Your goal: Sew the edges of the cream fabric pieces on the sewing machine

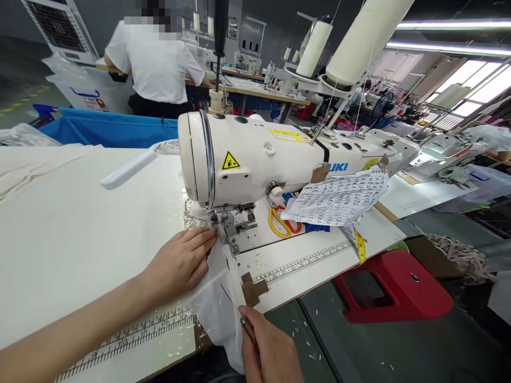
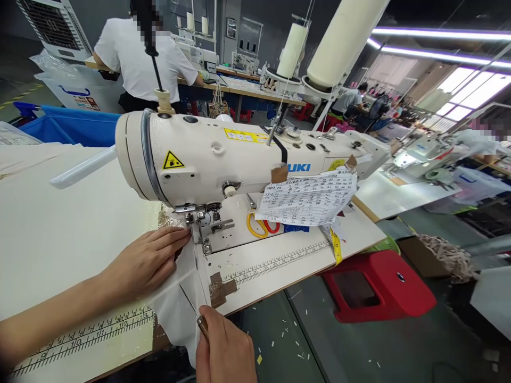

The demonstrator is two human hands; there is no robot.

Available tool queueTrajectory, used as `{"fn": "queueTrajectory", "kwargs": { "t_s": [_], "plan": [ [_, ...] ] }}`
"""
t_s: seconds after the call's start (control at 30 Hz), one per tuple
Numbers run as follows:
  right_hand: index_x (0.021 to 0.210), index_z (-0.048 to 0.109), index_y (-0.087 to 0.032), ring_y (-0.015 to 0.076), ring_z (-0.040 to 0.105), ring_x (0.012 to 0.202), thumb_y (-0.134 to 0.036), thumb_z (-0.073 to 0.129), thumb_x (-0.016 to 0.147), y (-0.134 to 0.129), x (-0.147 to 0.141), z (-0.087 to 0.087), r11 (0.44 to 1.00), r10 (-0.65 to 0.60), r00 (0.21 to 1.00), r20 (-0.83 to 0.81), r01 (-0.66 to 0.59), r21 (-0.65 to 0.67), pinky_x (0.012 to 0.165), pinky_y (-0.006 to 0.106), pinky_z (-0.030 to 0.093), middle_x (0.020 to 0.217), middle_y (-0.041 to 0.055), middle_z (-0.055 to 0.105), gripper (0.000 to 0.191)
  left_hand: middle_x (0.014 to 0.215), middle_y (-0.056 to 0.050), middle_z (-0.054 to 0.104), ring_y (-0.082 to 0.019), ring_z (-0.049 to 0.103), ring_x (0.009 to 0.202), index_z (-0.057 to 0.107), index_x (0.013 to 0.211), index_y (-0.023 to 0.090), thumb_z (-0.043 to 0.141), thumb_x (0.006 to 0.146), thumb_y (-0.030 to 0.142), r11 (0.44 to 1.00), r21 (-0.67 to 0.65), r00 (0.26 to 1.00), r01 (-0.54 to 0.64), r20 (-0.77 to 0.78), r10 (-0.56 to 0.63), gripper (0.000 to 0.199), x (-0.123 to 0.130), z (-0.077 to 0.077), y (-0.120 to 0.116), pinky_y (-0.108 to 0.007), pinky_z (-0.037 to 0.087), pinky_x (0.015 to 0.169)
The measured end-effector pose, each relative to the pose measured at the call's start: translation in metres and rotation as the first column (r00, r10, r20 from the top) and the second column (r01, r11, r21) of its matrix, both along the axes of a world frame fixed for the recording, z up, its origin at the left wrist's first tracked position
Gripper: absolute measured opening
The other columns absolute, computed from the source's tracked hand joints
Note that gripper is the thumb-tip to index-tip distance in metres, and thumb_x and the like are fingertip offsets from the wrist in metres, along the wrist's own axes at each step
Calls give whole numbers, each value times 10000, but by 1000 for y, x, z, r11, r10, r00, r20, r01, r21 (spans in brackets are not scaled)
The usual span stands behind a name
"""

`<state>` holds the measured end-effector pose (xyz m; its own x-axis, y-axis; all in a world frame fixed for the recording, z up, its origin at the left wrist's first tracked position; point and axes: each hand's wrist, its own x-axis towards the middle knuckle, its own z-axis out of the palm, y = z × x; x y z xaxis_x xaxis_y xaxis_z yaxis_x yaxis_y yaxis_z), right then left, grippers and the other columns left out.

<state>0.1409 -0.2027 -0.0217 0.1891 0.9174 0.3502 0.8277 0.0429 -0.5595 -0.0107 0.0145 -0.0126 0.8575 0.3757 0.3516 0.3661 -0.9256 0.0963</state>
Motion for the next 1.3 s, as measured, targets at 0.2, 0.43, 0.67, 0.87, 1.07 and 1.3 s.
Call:
{"fn": "queueTrajectory", "kwargs": {
  "t_s": [0.2, 0.43, 0.67, 0.87, 1.07, 1.3],
  "plan": [
    [1287, 533, -221, 182, 735, 614, -121, 361, 953, 6, 3, 9, 994, 50, 998, 35, -46, -102, 538, 245, 532, 837, 18, 770, 389, 1347, -126, 652, -294, 564, 1278, 649, 1307, 139, 327, 977, 277, 999, 9, 999, -40, 2, 40, 482, 3, -1, 1, -454, 482, 1068],
    [1292, 500, -199, 164, 713, 600, -86, 390, 926, 14, 7, 19, 989, 90, 993, 81, -80, -125, 532, 230, 497, 876, 18, 764, 399, 1409, -171, 591, -317, 502, 1336, 594, 1357, 70, 292, 1005, 266, 994, 86, 998, -65, -6, 66, 502, 4, -3, -9, -483, 464, 1089],
    [1229, 510, -151, 169, 735, 645, -66, 368, 910, 27, 7, 29, 992, 112, 984, 140, -104, -69, 531, 252, 485, 928, 42, 776, 360, 1429, -160, 575, -295, 456, 1380, 571, 1373, 65, 296, 1004, 213, 985, 157, 997, -72, -4, 74, 484, 4, -2, -20, -449, 380, 1150],
    [1157, 554, -145, 157, 718, 596, -69, 329, 923, 35, 2, 36, 995, 94, 982, 163, -87, -45, 495, 254, 457, 839, 29, 766, 334, 1400, -136, 605, -276, 478, 1360, 616, 1322, 99, 297, 1002, 212, 990, 118, 997, -72, 15, 71, 465, 5, 1, -26, -441, 345, 1163],
    [1165, 557, -155, 154, 719, 612, -93, 319, 951, 40, 2, 34, 996, 86, 984, 157, -81, -36, 486, 260, 421, 856, 28, 765, 325, 1363, -108, 636, -246, 500, 1333, 613, 1332, 123, 310, 1003, 206, 997, 64, 997, -50, 61, 47, 454, 5, 3, -30, -422, 331, 1167],
    [1155, 572, -144, 175, 735, 665, -81, 331, 939, 50, 2, 33, 997, 80, 984, 161, -79, -18, 541, 261, 458, 890, 50, 770, 330, 1322, -104, 662, -248, 527, 1298, 660, 1266, 130, 317, 1008, 218, 998, 52, 996, -42, 82, 38, 439, 5, 1, -25, -440, 330, 1164]
  ]
}}
